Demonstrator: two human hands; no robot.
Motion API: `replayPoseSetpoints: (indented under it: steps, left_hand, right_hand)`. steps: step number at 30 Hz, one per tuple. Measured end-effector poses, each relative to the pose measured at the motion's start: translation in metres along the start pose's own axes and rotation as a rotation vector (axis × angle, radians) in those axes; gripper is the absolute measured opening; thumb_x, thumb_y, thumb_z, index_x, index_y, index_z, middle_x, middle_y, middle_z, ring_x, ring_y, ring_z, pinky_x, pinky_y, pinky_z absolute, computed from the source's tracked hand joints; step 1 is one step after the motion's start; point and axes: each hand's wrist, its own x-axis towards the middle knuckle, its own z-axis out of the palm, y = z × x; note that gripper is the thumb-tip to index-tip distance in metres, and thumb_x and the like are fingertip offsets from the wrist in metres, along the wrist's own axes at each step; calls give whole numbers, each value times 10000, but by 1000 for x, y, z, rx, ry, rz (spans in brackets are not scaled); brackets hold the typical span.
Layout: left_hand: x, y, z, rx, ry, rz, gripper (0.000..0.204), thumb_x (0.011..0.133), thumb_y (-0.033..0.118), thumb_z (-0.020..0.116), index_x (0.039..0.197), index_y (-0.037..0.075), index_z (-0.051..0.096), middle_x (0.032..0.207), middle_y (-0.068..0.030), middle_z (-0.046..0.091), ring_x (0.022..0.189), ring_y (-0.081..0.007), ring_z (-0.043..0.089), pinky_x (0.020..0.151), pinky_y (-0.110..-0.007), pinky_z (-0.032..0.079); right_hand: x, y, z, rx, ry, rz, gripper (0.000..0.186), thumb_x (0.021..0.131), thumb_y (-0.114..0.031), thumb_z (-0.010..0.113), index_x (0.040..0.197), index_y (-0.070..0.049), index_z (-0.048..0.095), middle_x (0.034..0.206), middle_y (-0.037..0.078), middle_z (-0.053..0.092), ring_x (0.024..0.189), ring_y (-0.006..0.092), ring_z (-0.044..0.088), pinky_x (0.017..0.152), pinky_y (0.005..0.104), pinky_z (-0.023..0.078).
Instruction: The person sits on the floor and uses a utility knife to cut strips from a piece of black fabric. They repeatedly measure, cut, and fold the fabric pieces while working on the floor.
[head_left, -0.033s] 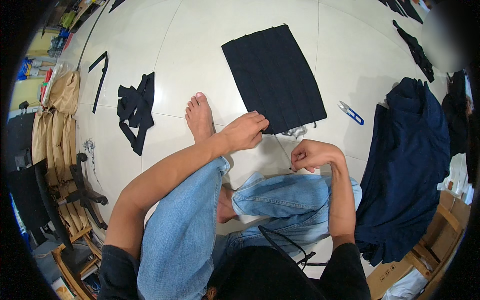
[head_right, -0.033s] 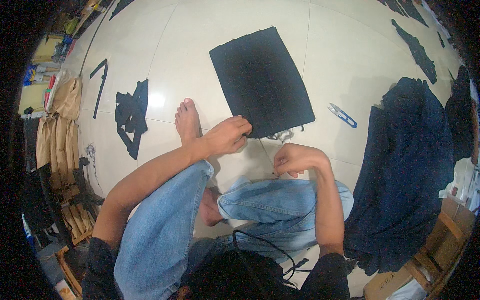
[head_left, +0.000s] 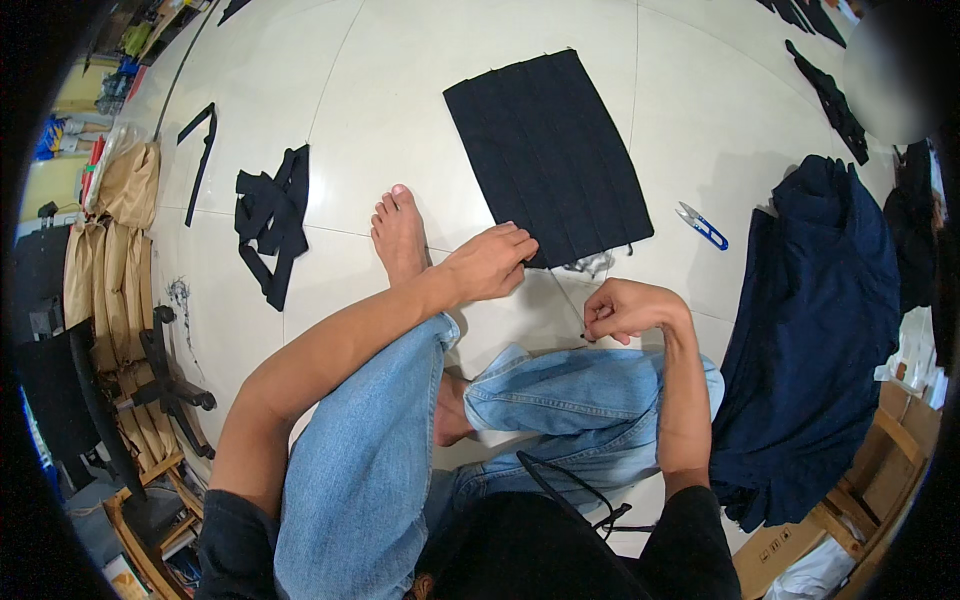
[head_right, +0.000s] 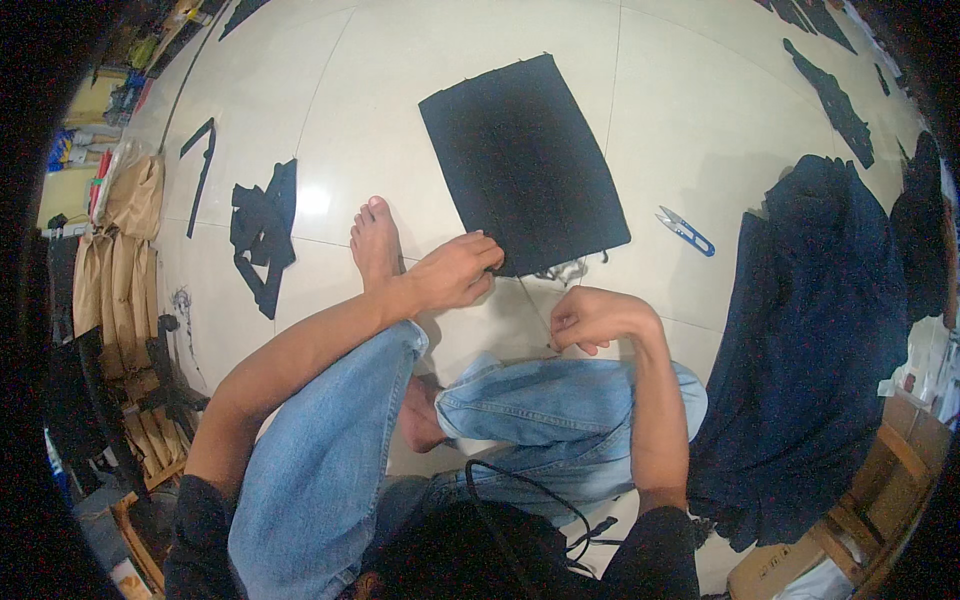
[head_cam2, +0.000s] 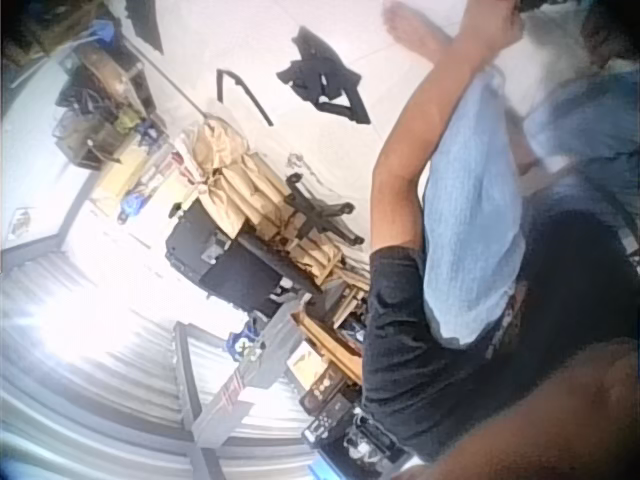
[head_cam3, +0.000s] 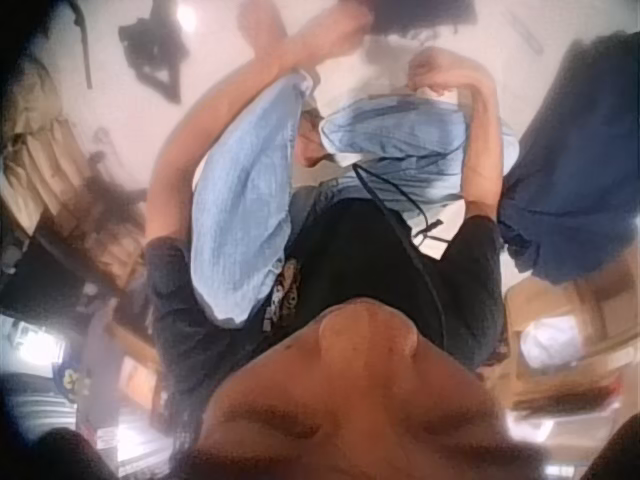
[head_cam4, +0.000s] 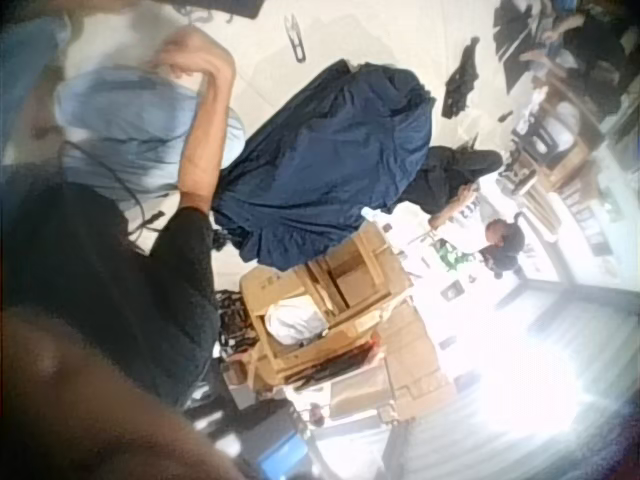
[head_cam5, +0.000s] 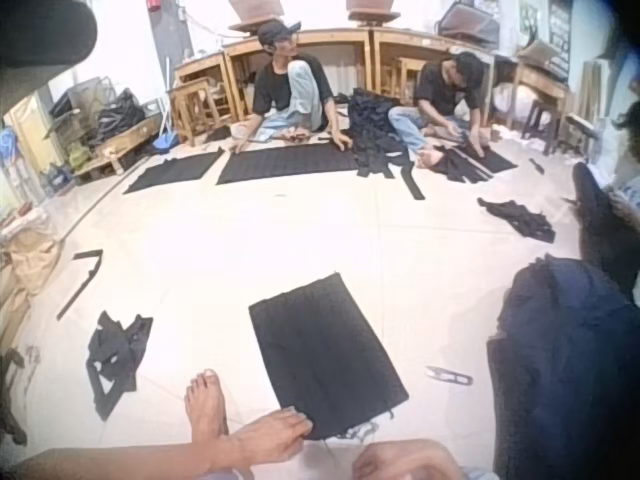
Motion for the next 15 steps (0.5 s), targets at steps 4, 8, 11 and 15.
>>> replayPoseSetpoints:
  steps: [4, 8, 11, 15]
  left_hand:
    - [-1, 0, -2, -8, 0, 16, 219, 742, 59, 636, 943, 7, 564, 917, -151, 556, 915, -346, 554, 846, -433, 461]
    - [-3, 4, -3, 36, 3, 11, 271, 743, 113, 679, 978, 26, 573, 931, -137, 565, 936, -335, 564, 859, -447, 457]
    - [2, 24, -11, 89, -48, 6, 285, 771, 177, 694, 1000, 47, 586, 961, -125, 579, 961, -321, 570, 871, -449, 453]
    - [8, 49, -8, -85, -93, 58, 299, 827, 249, 682, 1055, 71, 604, 960, -111, 624, 939, -315, 600, 849, -436, 467]
  right_hand:
    - [-1, 6, -2, 6, 8, -7, 156, 821, -151, 707, 809, 5, 699, 502, 10, 573, 401, 60, 499, 385, 228, 358]
    - [-2, 0, -2, 6, 4, -7, 163, 827, -160, 715, 828, 2, 700, 494, 6, 571, 388, 56, 481, 382, 227, 354]
    - [0, 0, 0, 44, -18, -33, 177, 843, -174, 721, 835, 2, 699, 488, 0, 566, 383, 55, 473, 379, 226, 345]
    - [4, 2, 3, 85, -44, -97, 183, 860, -166, 721, 846, 15, 693, 512, 16, 581, 398, 55, 487, 375, 227, 335]
